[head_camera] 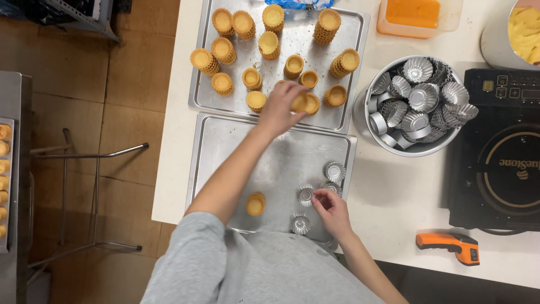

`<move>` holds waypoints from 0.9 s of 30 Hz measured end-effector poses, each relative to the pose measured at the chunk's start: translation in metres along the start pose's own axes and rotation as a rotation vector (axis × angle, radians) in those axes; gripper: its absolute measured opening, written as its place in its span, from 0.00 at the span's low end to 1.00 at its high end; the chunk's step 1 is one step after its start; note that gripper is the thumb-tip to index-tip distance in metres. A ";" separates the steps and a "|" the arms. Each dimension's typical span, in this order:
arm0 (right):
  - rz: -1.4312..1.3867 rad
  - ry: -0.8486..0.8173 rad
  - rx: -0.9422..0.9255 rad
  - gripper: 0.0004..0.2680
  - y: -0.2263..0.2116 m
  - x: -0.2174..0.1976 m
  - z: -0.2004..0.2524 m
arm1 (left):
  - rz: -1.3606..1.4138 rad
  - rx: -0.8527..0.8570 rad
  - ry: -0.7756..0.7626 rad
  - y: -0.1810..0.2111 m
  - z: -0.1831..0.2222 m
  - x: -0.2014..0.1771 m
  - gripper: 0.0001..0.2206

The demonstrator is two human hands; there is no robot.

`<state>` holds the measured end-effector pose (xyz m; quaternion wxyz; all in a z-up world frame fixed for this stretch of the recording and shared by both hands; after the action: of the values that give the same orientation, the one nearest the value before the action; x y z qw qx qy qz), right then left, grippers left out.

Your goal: The recorder is organizing tart shells and metal molds on a tray in a bakery production area.

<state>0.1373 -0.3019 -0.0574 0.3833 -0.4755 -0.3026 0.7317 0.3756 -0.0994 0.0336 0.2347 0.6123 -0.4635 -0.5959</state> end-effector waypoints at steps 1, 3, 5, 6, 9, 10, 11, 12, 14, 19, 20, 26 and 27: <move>0.000 -0.001 -0.002 0.07 0.000 0.000 -0.001 | -0.001 0.000 0.002 0.002 -0.002 0.006 0.27; 0.008 0.006 -0.009 0.07 0.001 0.000 -0.001 | -0.006 0.021 -0.018 0.008 -0.007 0.019 0.29; 0.002 0.001 -0.005 0.07 0.003 -0.002 -0.001 | -0.018 0.009 -0.034 0.005 -0.010 0.027 0.29; -0.004 -0.004 0.001 0.07 0.004 -0.002 -0.001 | -0.030 -0.004 -0.052 0.003 -0.012 0.031 0.29; -0.021 0.013 0.036 0.07 0.012 -0.004 -0.002 | -0.042 -0.009 -0.059 0.001 -0.012 0.034 0.29; -0.021 0.007 0.033 0.07 0.013 -0.003 -0.002 | -0.045 -0.014 -0.056 -0.001 -0.011 0.034 0.29; -0.015 0.011 0.043 0.07 0.015 -0.003 -0.003 | -0.031 -0.012 -0.056 -0.003 -0.010 0.036 0.30; -0.008 0.015 0.052 0.07 0.017 -0.004 -0.003 | -0.017 -0.011 -0.057 -0.005 -0.010 0.037 0.31; 0.007 0.011 0.036 0.06 0.011 -0.004 -0.004 | -0.043 -0.021 -0.056 -0.006 -0.010 0.040 0.31; 0.012 0.010 -0.009 0.07 0.006 -0.003 -0.004 | -0.085 -0.029 -0.042 -0.003 -0.003 0.038 0.34; 0.026 0.006 0.001 0.06 0.006 -0.003 -0.003 | -0.047 -0.008 -0.016 0.007 0.001 0.030 0.36; 0.072 -0.029 -0.004 0.07 -0.007 0.001 0.009 | 0.178 0.013 0.150 0.045 0.090 -0.045 0.26; 0.066 -0.051 -0.022 0.07 -0.009 0.006 0.011 | 0.226 -0.047 0.194 0.044 0.113 -0.063 0.21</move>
<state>0.1277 -0.2927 -0.0491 0.3458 -0.4708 -0.3046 0.7523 0.2653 -0.0359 0.0826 0.3583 0.6054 -0.4905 -0.5144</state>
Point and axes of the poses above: each hand's wrist, its own z-axis away from the middle knuckle, its own x-axis out of the palm, y = z × x, the point moved 9 cm from there along -z, towards the middle knuckle, and after that the axes turned 13 degrees about z, right-handed, at the moved point
